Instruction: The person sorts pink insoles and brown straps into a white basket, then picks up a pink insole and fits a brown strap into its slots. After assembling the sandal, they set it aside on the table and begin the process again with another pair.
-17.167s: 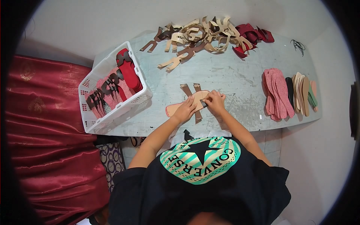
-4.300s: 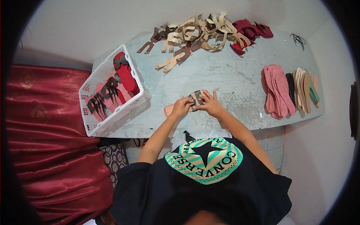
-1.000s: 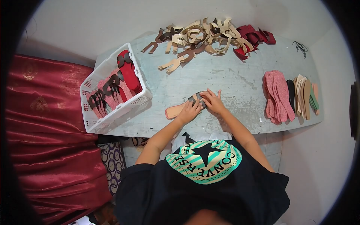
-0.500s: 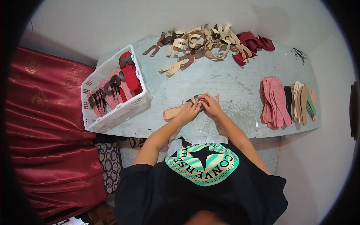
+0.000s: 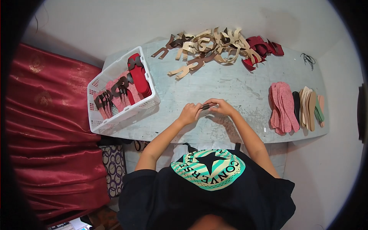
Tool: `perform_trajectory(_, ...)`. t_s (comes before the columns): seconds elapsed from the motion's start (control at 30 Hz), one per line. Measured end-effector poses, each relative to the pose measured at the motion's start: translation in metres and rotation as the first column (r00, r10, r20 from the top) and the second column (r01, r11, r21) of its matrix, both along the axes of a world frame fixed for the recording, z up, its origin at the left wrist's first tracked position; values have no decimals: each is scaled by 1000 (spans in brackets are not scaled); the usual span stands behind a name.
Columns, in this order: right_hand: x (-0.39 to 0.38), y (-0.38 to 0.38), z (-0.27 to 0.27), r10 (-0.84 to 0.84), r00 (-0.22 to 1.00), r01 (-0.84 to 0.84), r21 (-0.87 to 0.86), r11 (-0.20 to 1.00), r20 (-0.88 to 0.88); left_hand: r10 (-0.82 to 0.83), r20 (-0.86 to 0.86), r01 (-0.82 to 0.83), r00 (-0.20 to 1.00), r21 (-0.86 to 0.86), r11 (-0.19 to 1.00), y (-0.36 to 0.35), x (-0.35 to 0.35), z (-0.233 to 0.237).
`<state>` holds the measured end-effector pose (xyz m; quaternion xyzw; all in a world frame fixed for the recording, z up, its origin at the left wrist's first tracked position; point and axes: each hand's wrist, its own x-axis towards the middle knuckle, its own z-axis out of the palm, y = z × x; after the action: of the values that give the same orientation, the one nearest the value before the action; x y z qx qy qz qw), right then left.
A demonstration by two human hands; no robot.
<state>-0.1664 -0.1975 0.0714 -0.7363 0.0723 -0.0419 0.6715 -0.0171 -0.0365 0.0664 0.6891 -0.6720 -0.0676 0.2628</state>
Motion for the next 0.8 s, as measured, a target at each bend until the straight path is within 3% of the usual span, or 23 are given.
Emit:
perform_trajectory(0.03, 3, -1, 11, 11, 1000, -11, -1, 1000, -1, 11, -1, -11, 1000, -1, 1000, 4, 1, 10)
perform_trajectory(0.1, 7, -1, 31, 78, 997, -80, -74, 994, -24, 32, -297, -28, 954, 19, 999, 15, 3, 31)
perform_trajectory(0.13, 10, 0, 34, 121, 993, -121, -11, 993, -7, 117, -534, -21, 837, 182, 983, 20, 4, 47)
perform_trajectory(0.27, 23, 10, 49, 165, 986, -167, 52, 985, 29, 79, -666, 1, 742, 119, 993, 33, 19, 56)
perform_trajectory(0.3, 26, 12, 54, 186, 982, -181, 124, 976, -30, 85, -665, -9, 742, 116, 993, 35, 25, 49)
perform_trajectory(0.37, 34, 16, 63, 225, 970, -205, 195, 959, -89, 15, -799, 93, 601, 89, 992, 41, 37, 35)
perform_trajectory(0.4, 38, 18, 67, 256, 960, -226, 223, 948, -113, 23, -800, 79, 599, 88, 993, 46, 37, 43)
perform_trajectory(0.47, 46, 22, 75, 300, 944, -259, 252, 932, -139, 107, -912, 137, 396, 174, 975, 56, 38, 60)
perform_trajectory(0.7, 91, 45, 86, 466, 864, -408, 276, 870, -191, 151, -905, 48, 397, 185, 982, 96, 58, 75)
perform_trajectory(0.8, 114, 59, 91, 516, 834, -454, 287, 843, -196, 284, -858, -23, 428, 303, 953, 116, 66, 87)
